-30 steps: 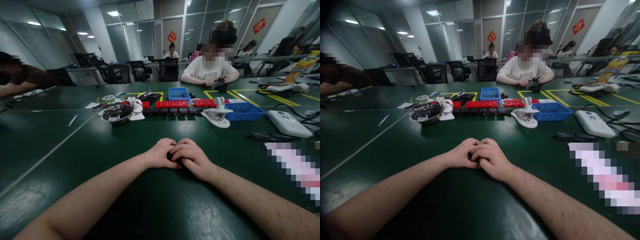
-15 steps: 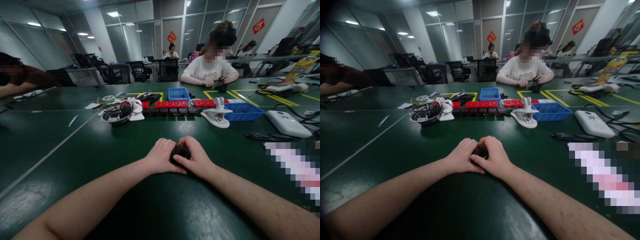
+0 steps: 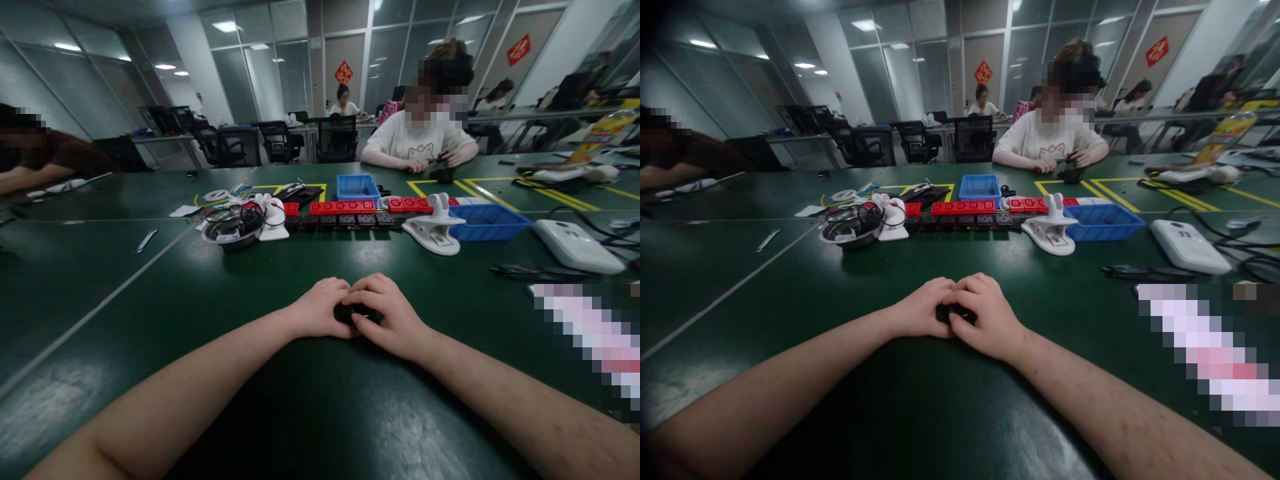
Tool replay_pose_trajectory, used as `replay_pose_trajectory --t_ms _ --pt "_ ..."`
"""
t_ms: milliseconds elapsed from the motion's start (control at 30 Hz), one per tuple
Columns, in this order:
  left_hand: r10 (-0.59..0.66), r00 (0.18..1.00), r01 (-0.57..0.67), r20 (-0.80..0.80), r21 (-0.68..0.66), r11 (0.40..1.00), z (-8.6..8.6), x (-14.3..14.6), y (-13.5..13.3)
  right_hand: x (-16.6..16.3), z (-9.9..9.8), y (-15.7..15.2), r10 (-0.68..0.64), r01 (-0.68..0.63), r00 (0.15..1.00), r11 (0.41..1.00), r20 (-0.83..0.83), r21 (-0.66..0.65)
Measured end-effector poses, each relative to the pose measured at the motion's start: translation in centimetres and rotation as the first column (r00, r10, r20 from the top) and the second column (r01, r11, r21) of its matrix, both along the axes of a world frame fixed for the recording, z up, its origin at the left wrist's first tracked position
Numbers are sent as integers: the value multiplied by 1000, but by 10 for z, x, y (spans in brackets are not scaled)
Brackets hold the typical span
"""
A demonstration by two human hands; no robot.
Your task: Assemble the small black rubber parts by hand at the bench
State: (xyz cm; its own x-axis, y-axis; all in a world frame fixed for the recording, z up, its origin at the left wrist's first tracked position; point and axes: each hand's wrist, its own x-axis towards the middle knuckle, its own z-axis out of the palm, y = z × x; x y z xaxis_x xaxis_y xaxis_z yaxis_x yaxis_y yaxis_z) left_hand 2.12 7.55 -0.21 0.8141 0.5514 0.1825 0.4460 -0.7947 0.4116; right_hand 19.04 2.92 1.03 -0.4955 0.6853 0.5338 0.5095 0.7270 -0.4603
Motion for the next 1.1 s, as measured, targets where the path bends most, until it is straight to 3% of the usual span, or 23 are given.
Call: replay_pose_trajectory --t_ms 133,267,633,933,1100 --pt "-46 999 47 20 -4 999 0 -2 3 1 1 0 127 -126 992 992 -26 24" --pt "-37 999 37 14 -9 999 1 -2 2 2 0 0 174 -170 983 983 -58 63" --pt "163 986 -163 -47 -6 987 7 5 -12 0 -7 2 -150 147 987 987 -56 -59" --pt "221 973 -215 -60 98 972 3 8 -13 -2 -8 4 -182 183 983 981 13 -66" --pt "186 982 -183 -36 76 980 3 8 -11 -1 -6 3 -132 134 990 990 38 -52"
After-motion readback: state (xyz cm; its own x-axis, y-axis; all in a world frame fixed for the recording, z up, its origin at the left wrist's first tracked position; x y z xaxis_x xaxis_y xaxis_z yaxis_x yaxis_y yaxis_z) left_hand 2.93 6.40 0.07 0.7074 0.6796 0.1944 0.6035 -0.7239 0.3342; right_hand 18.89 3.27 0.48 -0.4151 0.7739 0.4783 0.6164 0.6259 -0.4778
